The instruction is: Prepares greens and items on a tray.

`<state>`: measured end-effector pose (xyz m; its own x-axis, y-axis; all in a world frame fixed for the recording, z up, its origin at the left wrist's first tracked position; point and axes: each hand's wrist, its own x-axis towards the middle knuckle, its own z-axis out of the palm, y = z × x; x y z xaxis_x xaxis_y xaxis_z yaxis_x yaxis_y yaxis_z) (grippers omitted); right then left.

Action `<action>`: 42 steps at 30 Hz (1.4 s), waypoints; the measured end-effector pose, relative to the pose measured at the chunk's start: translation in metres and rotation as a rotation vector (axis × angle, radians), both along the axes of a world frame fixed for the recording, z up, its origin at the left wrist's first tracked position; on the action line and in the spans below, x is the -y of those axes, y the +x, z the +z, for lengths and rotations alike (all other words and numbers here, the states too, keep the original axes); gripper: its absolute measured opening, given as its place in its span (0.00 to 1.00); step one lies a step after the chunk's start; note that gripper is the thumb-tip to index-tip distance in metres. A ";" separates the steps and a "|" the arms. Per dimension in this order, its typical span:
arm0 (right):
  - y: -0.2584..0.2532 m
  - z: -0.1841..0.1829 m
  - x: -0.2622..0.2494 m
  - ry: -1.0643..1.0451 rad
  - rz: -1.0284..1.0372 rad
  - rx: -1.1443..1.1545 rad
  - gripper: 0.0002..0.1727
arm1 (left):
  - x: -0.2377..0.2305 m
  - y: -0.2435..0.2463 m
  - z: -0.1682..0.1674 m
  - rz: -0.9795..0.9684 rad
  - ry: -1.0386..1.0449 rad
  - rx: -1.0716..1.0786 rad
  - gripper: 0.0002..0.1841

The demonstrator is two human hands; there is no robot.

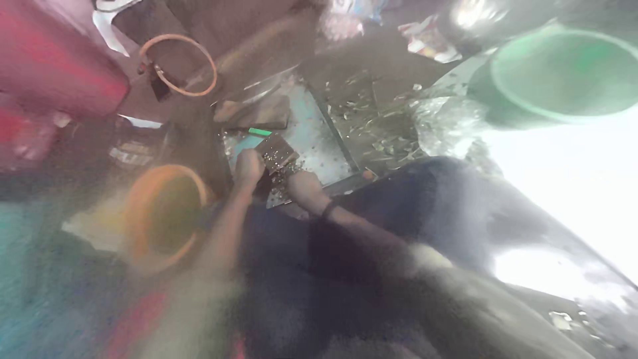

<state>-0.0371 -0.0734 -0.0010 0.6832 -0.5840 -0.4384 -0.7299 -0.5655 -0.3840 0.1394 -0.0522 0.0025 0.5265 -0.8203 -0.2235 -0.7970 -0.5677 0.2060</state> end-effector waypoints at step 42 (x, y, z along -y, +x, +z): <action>0.048 -0.002 0.013 0.037 -0.074 0.162 0.09 | -0.003 0.003 0.001 0.009 -0.058 -0.002 0.05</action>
<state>0.0109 -0.0865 -0.0031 0.7023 -0.6206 -0.3486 -0.6959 -0.4957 -0.5196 0.1421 -0.0491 0.0039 0.5335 -0.8271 -0.1772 -0.7914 -0.5620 0.2404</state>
